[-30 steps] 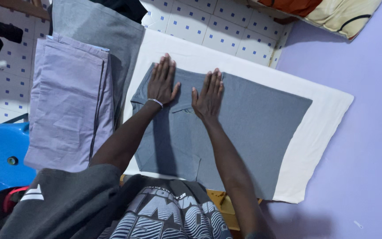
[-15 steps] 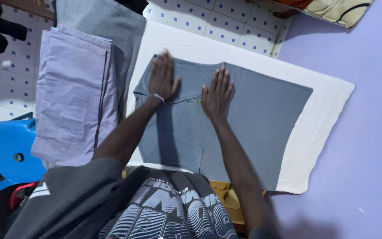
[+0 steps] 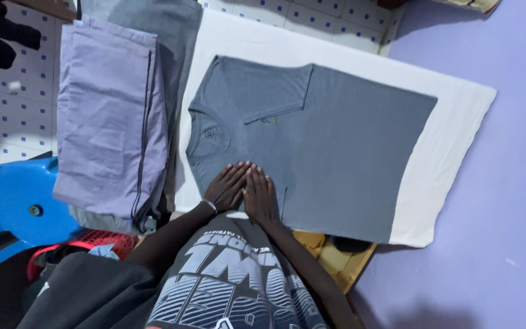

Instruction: The person takes a grey t-shirt from a drawer and places it on a bed, then smooths the fabric and folds the sleeves and sides inward followed by folding the bottom of the shirt upwards.

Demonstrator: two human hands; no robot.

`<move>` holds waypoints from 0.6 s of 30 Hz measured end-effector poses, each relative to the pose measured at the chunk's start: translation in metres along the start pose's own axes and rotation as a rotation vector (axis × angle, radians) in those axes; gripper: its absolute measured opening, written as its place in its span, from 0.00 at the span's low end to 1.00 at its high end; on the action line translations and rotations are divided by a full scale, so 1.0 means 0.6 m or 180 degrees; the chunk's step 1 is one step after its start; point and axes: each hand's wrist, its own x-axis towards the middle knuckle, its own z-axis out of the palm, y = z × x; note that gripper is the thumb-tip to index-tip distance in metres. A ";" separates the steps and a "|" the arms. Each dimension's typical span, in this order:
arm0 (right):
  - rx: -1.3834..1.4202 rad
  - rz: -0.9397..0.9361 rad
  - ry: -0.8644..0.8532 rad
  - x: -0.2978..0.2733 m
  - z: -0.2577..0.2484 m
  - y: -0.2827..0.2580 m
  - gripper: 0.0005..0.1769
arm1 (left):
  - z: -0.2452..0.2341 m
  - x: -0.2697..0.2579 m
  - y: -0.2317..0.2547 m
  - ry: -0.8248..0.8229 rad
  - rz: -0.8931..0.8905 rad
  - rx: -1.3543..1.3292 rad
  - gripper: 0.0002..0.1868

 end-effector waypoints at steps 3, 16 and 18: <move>-0.0012 0.0012 0.0220 -0.009 0.010 0.007 0.39 | -0.011 -0.002 0.002 -0.0034 -0.0054 -0.0008 0.36; -0.0334 0.0454 0.0676 -0.065 -0.010 0.026 0.40 | -0.028 -0.067 -0.017 0.0323 -0.0720 0.0360 0.41; -0.0369 0.0450 0.0677 -0.073 -0.008 0.026 0.39 | -0.032 -0.082 -0.020 0.0309 -0.0793 0.0452 0.41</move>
